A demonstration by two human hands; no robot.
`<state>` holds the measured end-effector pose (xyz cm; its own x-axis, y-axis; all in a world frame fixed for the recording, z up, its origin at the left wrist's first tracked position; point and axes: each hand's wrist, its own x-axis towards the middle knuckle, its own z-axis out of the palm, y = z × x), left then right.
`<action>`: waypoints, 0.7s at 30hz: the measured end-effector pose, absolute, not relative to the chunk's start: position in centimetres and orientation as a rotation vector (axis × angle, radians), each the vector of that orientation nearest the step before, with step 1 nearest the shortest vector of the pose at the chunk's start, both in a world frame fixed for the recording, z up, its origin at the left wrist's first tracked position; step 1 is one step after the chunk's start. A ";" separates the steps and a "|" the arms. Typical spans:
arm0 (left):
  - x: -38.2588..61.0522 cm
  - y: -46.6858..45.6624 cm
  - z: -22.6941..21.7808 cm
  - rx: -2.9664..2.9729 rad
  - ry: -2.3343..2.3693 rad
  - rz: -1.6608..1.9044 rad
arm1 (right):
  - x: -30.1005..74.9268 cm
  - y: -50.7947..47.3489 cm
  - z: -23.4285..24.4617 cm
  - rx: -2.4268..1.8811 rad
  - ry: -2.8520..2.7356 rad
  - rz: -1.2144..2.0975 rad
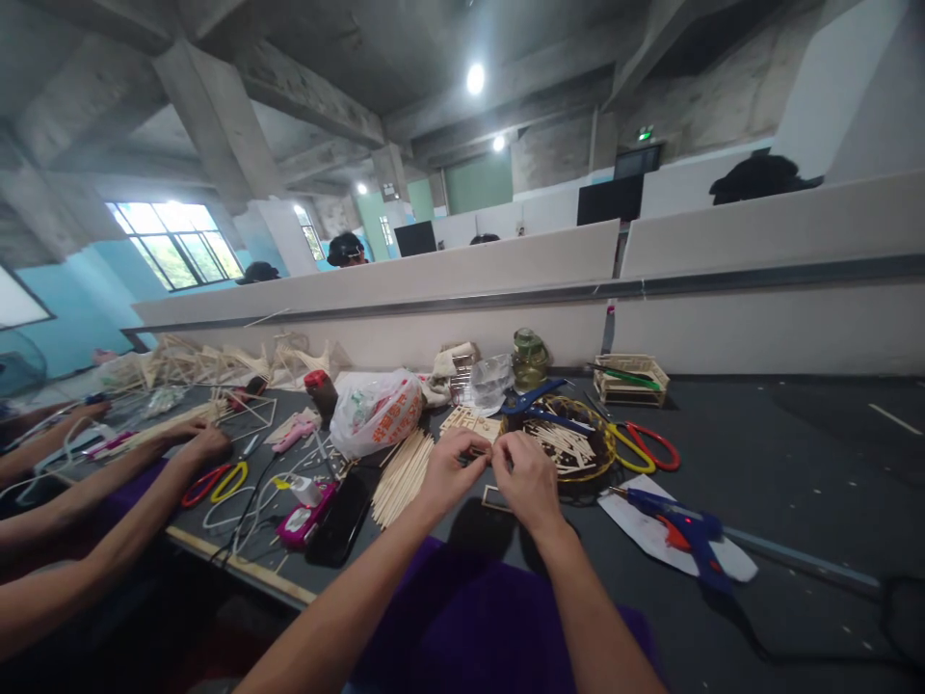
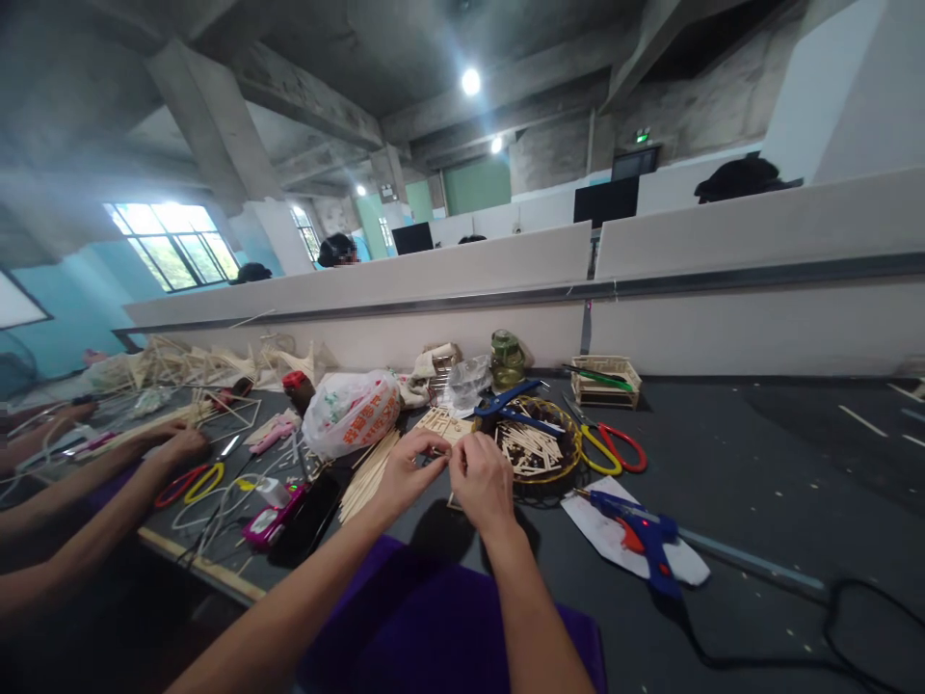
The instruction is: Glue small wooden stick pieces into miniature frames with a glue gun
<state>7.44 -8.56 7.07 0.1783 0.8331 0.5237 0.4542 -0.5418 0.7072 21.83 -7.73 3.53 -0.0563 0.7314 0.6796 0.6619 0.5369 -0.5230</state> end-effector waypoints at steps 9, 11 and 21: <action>7.8 -9.9 7.0 1.657 1.174 1.368 | 22.3 -7.7 3.8 -1.134 -1.729 0.206; 7.4 -10.1 7.0 1.446 1.131 1.427 | 22.5 -7.6 3.7 -1.182 -1.662 0.180; 2.6 -10.9 7.5 0.449 0.931 1.420 | 28.0 -5.8 4.5 -1.483 -1.405 0.071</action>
<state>2.64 -10.86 7.48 -0.1076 0.9550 -0.2763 -0.6340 0.1481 0.7590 28.03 -5.77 4.51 0.3106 0.7565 0.5755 0.6949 0.2323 -0.6805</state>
